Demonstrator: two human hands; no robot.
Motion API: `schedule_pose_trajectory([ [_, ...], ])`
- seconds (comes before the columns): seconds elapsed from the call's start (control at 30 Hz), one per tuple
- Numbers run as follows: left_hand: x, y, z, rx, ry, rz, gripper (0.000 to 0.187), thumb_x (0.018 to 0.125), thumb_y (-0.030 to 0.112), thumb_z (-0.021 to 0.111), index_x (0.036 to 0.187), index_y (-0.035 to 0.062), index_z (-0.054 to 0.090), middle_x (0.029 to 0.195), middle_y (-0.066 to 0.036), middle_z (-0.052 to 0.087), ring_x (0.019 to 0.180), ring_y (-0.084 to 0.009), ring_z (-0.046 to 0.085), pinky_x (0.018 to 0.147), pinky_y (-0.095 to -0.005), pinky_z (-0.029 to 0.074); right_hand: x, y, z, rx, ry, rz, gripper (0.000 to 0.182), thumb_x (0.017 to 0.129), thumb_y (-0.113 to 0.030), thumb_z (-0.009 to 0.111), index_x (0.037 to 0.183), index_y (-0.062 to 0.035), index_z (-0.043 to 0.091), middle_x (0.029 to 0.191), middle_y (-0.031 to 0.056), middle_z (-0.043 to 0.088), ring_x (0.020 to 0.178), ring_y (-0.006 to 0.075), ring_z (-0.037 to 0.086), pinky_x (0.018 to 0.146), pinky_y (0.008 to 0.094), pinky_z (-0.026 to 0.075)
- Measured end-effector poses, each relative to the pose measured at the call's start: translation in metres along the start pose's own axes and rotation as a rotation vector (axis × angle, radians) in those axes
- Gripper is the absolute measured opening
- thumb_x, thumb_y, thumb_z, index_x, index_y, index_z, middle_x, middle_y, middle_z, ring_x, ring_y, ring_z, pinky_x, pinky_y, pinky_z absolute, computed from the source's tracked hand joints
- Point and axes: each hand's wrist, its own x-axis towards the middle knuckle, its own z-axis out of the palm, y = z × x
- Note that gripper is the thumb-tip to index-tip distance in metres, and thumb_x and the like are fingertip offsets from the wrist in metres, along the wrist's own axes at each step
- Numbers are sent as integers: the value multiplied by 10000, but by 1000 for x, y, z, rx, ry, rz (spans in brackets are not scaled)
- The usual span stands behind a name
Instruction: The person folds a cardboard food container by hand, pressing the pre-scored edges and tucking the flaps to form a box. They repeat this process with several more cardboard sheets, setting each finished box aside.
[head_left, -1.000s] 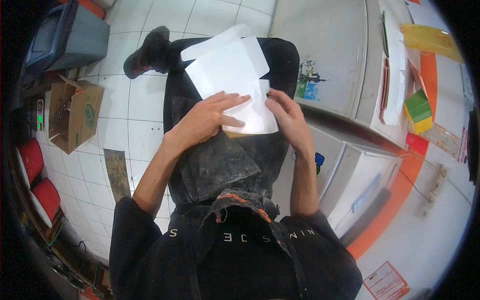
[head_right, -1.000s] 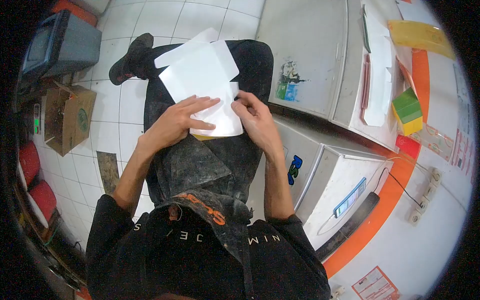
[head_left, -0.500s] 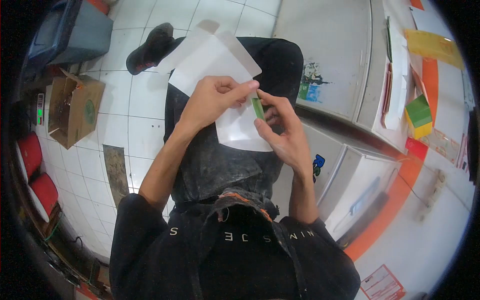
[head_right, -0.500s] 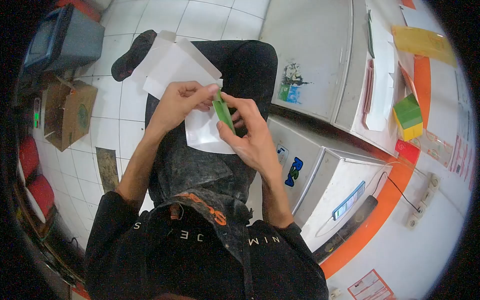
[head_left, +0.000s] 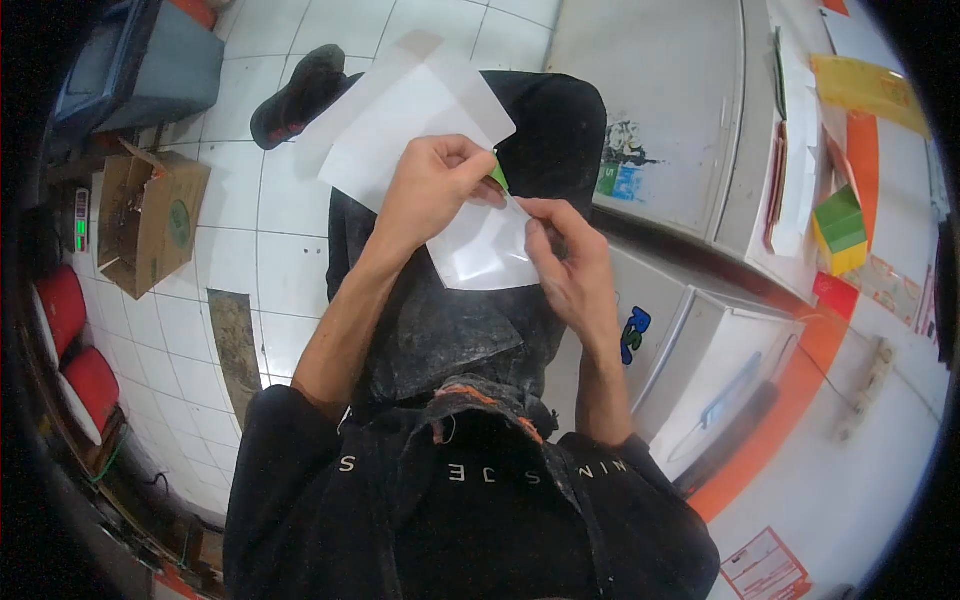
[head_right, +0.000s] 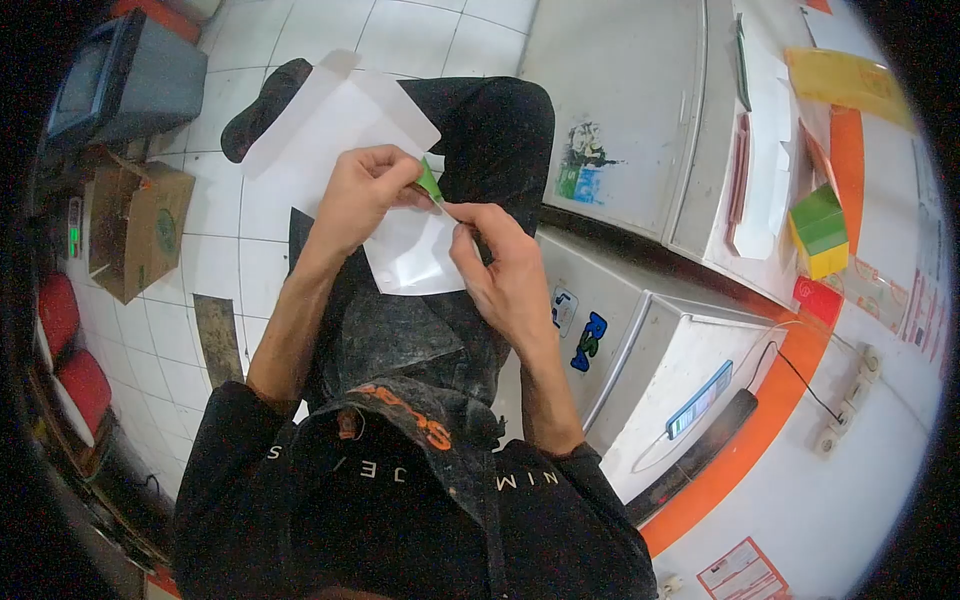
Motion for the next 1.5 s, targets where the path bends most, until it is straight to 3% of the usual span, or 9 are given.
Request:
schedule_pose_trajectory([
  [0.03,0,-1,0,-9,-1,-17,235,927,105,655,907,-125,700,828,-173,739,747,-219,754,698,-276,588,1,0,3,-55,31,-114,220,950,-107,671,1153,-26,696,994,133,700,831,212,676,739,347,541],
  [0.13,0,-5,2,-30,-31,36,236,938,110,648,904,-119,697,830,-160,737,755,-201,745,718,-274,587,4,-15,5,-244,57,-171,211,942,-130,703,1118,-14,701,963,137,704,832,247,697,726,341,550],
  [0.27,-3,0,-1,11,-23,87,232,947,112,639,914,-111,696,837,-157,738,766,-186,735,745,-280,584,9,-12,7,-227,110,-145,197,936,-148,735,1070,-7,702,906,114,709,796,205,694,707,315,543],
  [0.33,-4,2,-6,-33,-20,65,222,951,115,644,933,-99,700,846,-152,740,768,-181,731,768,-287,579,9,-16,2,-7,103,33,155,949,-128,731,1036,-3,701,872,67,711,759,139,665,688,286,523],
  [0.43,-5,0,-10,-51,-7,39,216,960,112,652,944,-98,701,856,-147,744,796,-182,735,794,-294,578,11,-17,-6,71,151,131,147,960,-130,733,1001,6,696,855,33,707,750,85,633,685,258,505],
  [0.7,-36,-10,8,22,-66,83,192,954,100,708,1038,-66,754,910,-89,767,839,-114,695,772,-233,539,13,3,-15,329,159,306,171,956,-154,749,986,11,714,876,21,713,782,56,622,712,218,486],
  [0.9,-46,-7,15,-55,-24,15,242,922,105,768,1114,-43,768,970,-92,779,848,-94,684,764,-219,535,3,4,-2,477,146,265,160,952,-148,758,996,6,749,898,10,716,790,52,618,721,207,473],
  [1.3,-44,3,17,-96,-13,103,230,917,64,765,1137,-3,772,1019,-81,775,902,-101,688,830,-249,552,6,-4,13,591,260,170,133,957,-124,754,1011,-3,740,898,-15,697,793,30,590,709,193,457],
  [1.5,-44,-4,14,-131,-23,129,241,899,71,790,1127,2,753,1063,-82,765,957,-127,706,867,-281,564,6,0,15,447,218,12,96,957,-82,740,992,7,739,1048,26,685,866,52,606,746,215,480],
])
